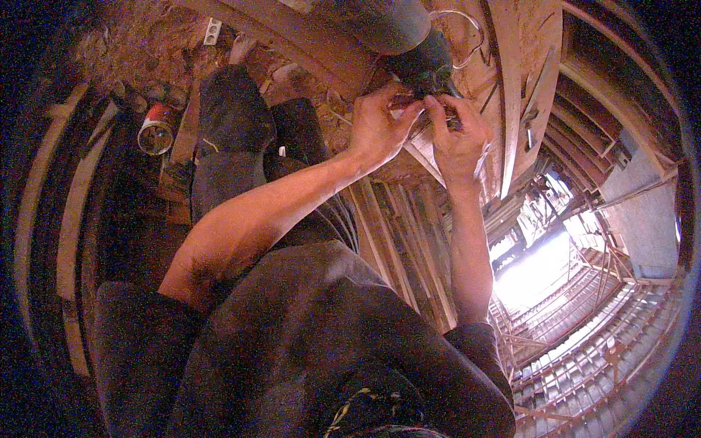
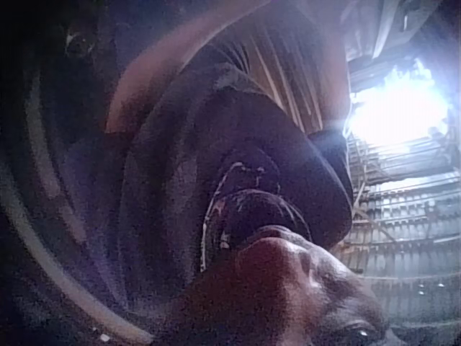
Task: The person assembles a small electrical component by hand, inserting wires and securing parts with a screwdriver. They manipulate the component and wires, then use a screwdriver to tighten screws before inspecting the assembled unit.
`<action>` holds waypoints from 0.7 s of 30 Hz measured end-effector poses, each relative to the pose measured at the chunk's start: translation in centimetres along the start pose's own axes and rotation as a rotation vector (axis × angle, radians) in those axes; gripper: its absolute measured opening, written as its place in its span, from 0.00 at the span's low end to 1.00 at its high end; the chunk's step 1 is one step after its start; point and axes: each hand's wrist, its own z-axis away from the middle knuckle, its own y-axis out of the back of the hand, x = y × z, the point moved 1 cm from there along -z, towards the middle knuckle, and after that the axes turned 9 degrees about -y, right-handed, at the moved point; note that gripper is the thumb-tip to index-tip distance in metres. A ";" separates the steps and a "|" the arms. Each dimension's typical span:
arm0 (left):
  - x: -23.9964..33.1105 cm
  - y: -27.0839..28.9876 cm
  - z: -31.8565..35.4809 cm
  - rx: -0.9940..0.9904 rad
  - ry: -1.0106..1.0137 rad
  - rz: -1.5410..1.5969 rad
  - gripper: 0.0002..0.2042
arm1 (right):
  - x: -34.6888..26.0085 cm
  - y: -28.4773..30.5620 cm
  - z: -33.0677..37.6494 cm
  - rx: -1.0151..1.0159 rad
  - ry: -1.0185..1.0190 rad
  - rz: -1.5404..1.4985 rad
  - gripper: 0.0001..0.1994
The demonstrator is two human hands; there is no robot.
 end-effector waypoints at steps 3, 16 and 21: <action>0.3 0.1 0.0 0.038 -0.056 0.018 0.13 | 0.1 -0.2 0.1 0.024 0.009 -0.029 0.08; 0.0 0.1 0.2 0.022 -0.085 -0.016 0.13 | 0.1 -0.4 0.4 0.047 0.056 -0.010 0.08; -0.1 0.0 0.0 0.023 -0.112 -0.005 0.13 | 0.1 -0.4 0.4 0.055 0.082 0.013 0.07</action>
